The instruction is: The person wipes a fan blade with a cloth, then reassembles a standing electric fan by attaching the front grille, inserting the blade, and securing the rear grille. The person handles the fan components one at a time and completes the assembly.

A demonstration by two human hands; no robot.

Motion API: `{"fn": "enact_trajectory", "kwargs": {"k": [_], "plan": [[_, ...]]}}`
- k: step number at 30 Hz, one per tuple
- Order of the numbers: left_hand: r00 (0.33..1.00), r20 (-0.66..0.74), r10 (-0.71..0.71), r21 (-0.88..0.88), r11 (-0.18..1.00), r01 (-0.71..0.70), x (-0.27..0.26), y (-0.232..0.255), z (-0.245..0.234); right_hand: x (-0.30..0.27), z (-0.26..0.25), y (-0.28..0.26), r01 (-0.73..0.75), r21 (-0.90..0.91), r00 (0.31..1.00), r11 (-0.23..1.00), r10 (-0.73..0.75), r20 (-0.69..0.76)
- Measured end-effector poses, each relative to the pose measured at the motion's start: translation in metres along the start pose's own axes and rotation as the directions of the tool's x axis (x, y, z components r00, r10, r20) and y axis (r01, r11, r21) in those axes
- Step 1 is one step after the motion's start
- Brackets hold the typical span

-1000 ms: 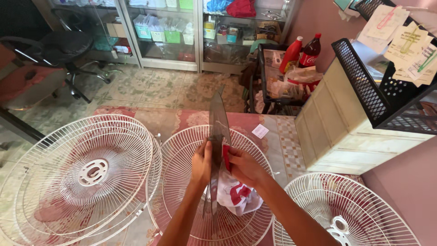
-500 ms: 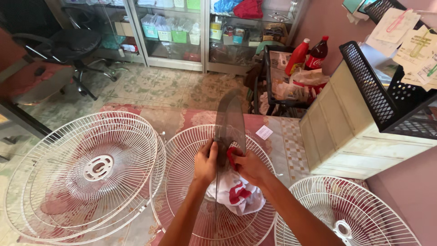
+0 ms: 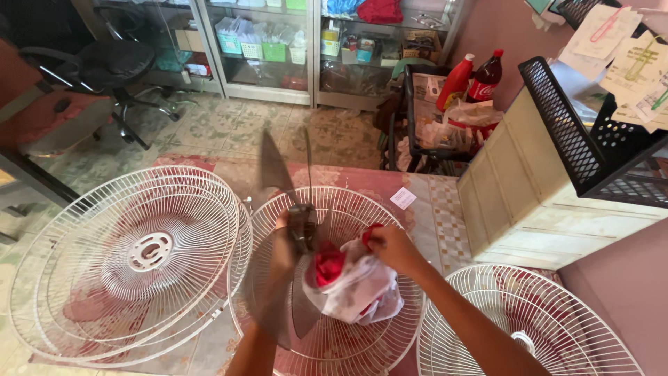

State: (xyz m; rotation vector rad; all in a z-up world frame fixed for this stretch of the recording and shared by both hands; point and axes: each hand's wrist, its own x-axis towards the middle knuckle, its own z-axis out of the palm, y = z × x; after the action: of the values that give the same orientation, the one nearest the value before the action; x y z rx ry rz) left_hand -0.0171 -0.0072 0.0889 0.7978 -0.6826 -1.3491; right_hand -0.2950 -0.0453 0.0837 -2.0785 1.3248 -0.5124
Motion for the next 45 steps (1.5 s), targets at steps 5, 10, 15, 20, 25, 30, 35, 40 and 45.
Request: {"fn": "enact_trajectory", "kwargs": {"k": [5,10,15,20,25,30,35,40,45], "plan": [[0.987,-0.142,-0.077,-0.177,0.983,0.051,-0.008,0.003,-0.012,-0.020,0.040,-0.006,0.338,-0.482,0.939,0.809,-0.252,0.236],[0.984,-0.111,-0.142,-0.377,0.922,0.091,-0.020,0.015,-0.009,-0.047,0.074,-0.017,0.268,-0.556,0.933,0.787,-0.067,0.354],[0.972,-0.110,-0.208,-0.515,0.848,0.123,-0.020,0.015,-0.013,-0.058,0.095,0.004,0.273,-0.611,0.959,0.743,-0.164,0.229],[0.963,-0.170,-0.211,-0.533,0.841,0.090,-0.022,0.014,-0.018,-0.043,0.085,0.029,0.210,-0.228,0.977,0.951,-0.193,0.094],[0.993,-0.067,-0.097,-0.633,0.773,0.032,-0.026,0.019,-0.022,0.006,0.028,0.068,0.077,0.037,0.961,0.996,-0.064,-0.269],[0.999,-0.032,-0.005,-0.603,0.798,-0.016,-0.027,0.031,-0.033,0.052,-0.050,0.118,0.210,-0.291,0.749,0.934,-0.345,-0.566],[0.991,-0.126,-0.051,-0.527,0.849,-0.024,-0.016,0.044,-0.036,0.054,-0.133,0.115,-0.016,-0.268,0.781,0.963,-0.155,-0.605],[0.990,-0.122,0.066,-0.002,0.998,-0.066,-0.022,0.041,-0.023,0.046,-0.168,0.084,-0.036,-0.309,0.745,0.950,-0.180,-0.643],[0.996,0.016,-0.089,0.172,0.981,0.085,-0.029,0.047,0.004,0.036,-0.155,0.101,-0.132,-0.541,0.807,0.830,-0.227,-0.546]]}}
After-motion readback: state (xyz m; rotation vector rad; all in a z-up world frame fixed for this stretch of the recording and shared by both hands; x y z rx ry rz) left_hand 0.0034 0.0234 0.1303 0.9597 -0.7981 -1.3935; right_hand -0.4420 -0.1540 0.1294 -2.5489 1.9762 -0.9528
